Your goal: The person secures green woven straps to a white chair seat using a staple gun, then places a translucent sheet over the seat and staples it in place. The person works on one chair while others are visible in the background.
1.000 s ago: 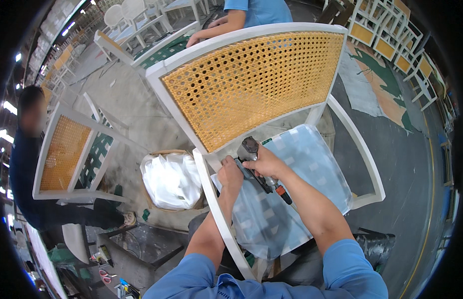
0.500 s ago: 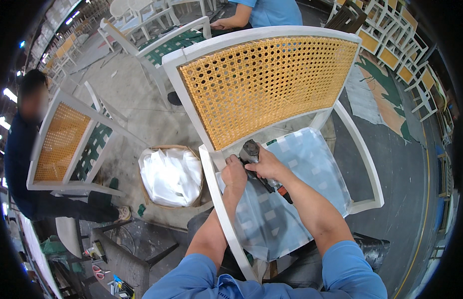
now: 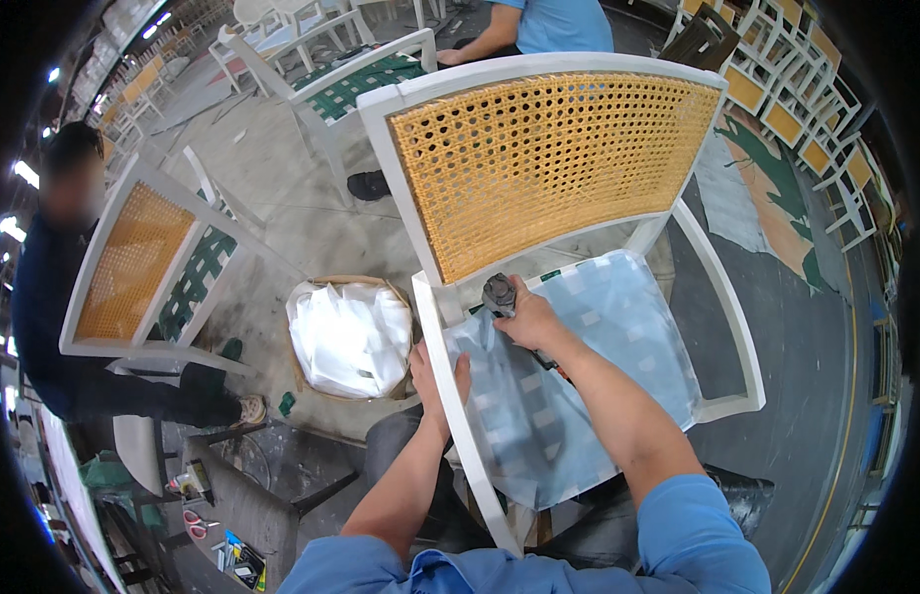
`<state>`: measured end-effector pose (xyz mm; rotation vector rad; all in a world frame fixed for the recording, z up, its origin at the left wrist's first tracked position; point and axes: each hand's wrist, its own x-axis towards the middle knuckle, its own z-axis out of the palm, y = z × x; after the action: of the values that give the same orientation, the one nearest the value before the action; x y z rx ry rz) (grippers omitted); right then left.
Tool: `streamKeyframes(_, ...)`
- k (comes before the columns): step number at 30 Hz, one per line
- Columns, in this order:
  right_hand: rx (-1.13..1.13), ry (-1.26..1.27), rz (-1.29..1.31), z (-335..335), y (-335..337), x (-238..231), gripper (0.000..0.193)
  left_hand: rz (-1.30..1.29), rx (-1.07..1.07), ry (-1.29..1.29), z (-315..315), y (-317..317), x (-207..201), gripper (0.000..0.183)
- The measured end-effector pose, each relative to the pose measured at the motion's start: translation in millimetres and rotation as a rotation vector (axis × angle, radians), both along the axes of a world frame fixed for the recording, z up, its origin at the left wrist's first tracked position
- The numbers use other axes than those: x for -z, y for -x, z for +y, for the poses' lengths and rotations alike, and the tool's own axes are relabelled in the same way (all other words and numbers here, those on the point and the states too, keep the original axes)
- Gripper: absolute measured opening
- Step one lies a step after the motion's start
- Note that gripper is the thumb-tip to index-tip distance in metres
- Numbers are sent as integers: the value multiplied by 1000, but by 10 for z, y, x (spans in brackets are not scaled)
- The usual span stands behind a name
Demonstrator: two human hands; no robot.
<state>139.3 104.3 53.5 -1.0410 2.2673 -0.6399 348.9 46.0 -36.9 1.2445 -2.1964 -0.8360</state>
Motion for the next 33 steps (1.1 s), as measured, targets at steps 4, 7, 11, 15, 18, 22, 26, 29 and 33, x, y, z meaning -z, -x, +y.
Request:
streamKeyframes(4,4,-23,0,-20,4,3,90,73,-97,-229,-240,400,217,126)
streamKeyframes(7,33,-57,-112,-47,-6,-4,97,191,-142,-232,-235,623,320,129)
streamKeyframes(11,28,-83,-92,-85,7,19,105,155,-271,-290,-234,749,316,132)
streamKeyframes(15,40,-75,-92,1,69,122,106,151,-337,-390,-187,814,167,112)
streamKeyframes(18,96,-76,-138,78,137,128,105,312,-208,-550,-134,881,32,88)
streamKeyframes(22,88,-19,-300,-37,9,-59,101,400,-192,-468,-273,761,170,69)
streamKeyframes(26,72,2,-397,-59,-52,-159,89,281,-264,-363,-221,818,267,58)
streamKeyframes(29,31,-25,-379,-21,-27,-168,81,198,-255,-334,-154,888,295,54)
streamKeyframes(33,-5,-4,-366,-52,-44,-138,75,249,-294,-303,-184,880,417,57)
